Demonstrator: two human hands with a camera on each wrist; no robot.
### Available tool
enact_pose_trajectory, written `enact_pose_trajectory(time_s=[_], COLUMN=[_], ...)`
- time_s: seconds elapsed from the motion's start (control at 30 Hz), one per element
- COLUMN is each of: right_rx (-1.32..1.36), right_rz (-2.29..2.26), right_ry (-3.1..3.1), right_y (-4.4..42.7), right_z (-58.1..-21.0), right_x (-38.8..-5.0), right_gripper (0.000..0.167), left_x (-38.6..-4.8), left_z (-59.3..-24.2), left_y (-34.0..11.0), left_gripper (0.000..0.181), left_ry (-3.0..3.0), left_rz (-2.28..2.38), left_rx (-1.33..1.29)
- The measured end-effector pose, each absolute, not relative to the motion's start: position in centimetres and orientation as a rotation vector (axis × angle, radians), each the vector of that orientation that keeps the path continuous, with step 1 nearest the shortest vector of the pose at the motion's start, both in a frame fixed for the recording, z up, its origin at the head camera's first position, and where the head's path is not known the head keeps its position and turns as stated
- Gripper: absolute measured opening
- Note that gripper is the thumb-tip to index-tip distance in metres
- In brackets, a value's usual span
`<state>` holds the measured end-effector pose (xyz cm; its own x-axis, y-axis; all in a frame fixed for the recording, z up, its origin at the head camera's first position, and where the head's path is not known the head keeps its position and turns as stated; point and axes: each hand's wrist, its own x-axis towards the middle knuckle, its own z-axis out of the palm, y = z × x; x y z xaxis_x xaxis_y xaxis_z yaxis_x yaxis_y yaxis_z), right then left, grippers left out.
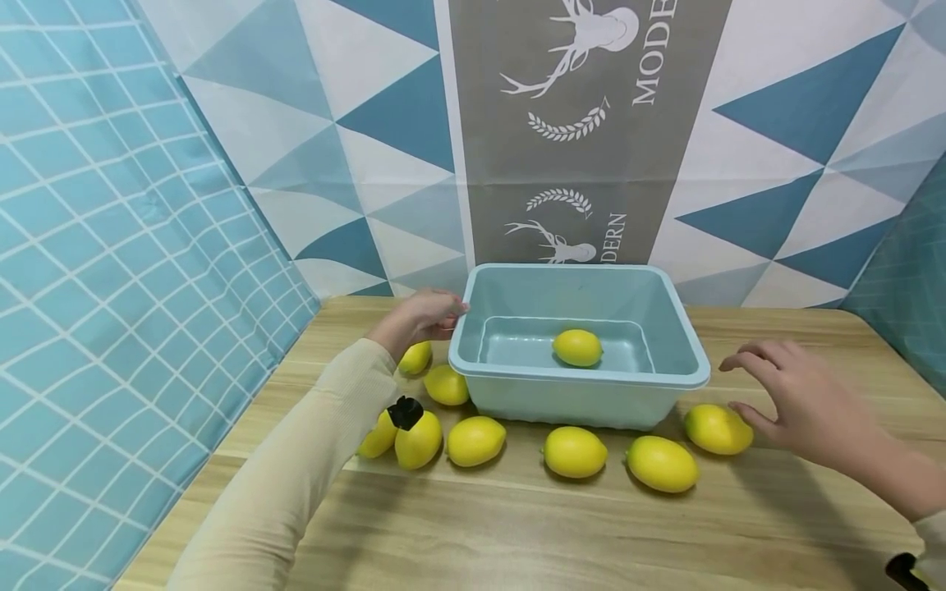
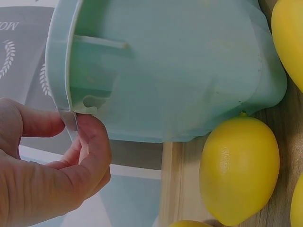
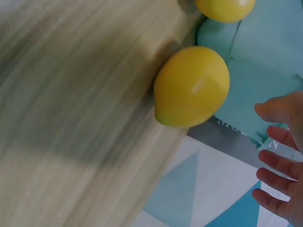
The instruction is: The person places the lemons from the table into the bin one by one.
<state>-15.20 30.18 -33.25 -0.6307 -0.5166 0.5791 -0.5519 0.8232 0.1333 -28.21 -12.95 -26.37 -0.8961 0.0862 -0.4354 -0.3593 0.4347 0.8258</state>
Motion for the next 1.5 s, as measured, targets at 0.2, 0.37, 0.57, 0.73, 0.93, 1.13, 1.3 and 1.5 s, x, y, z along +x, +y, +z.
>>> enact_pose_trajectory(time_s=[0.2, 0.37, 0.57, 0.73, 0.93, 1.13, 1.3, 1.5], right_rx=[0.802, 0.811, 0.824, 0.806, 0.793, 0.825, 0.864, 0.897], right_rz=[0.111, 0.114, 0.087, 0.1, 0.13, 0.174, 0.194, 0.211], right_ry=[-2.405, -2.45, -2.525, -2.552, -2.627, -2.688, -2.697, -2.681], right_y=[30.0, 29.8, 29.6, 29.3, 29.0, 28.8, 28.5, 28.4], right_z=[-34.1, -34.7, -35.6, -36.0, -36.3, -36.7, -37.0, -37.6], right_x=[-15.0, -14.8, -14.5, -14.4, -14.5, -15.0, -15.4, -15.9], right_gripper=[0.074, 0.074, 0.044, 0.05, 0.048, 0.06, 0.074, 0.077], left_x=[-28.3, -28.1, -28.1, -28.2, -28.2, -28.2, -28.1, -28.1], left_z=[-26.4, -26.5, -26.6, -26.6, -26.6, -26.5, -26.4, -26.3], left_y=[-12.9, -13.0, -12.9, -13.0, -13.0, -12.8, -12.8, -12.8], left_gripper=[0.03, 0.029, 0.03, 0.032, 0.033, 0.034, 0.034, 0.034], left_ry=[2.277, 2.275, 2.259, 2.261, 2.258, 2.262, 2.266, 2.273], left_rz=[1.46, 1.464, 1.492, 1.498, 1.5, 1.489, 1.483, 1.482], left_rx=[-0.225, -0.228, -0.224, -0.232, -0.23, -0.241, -0.242, -0.239])
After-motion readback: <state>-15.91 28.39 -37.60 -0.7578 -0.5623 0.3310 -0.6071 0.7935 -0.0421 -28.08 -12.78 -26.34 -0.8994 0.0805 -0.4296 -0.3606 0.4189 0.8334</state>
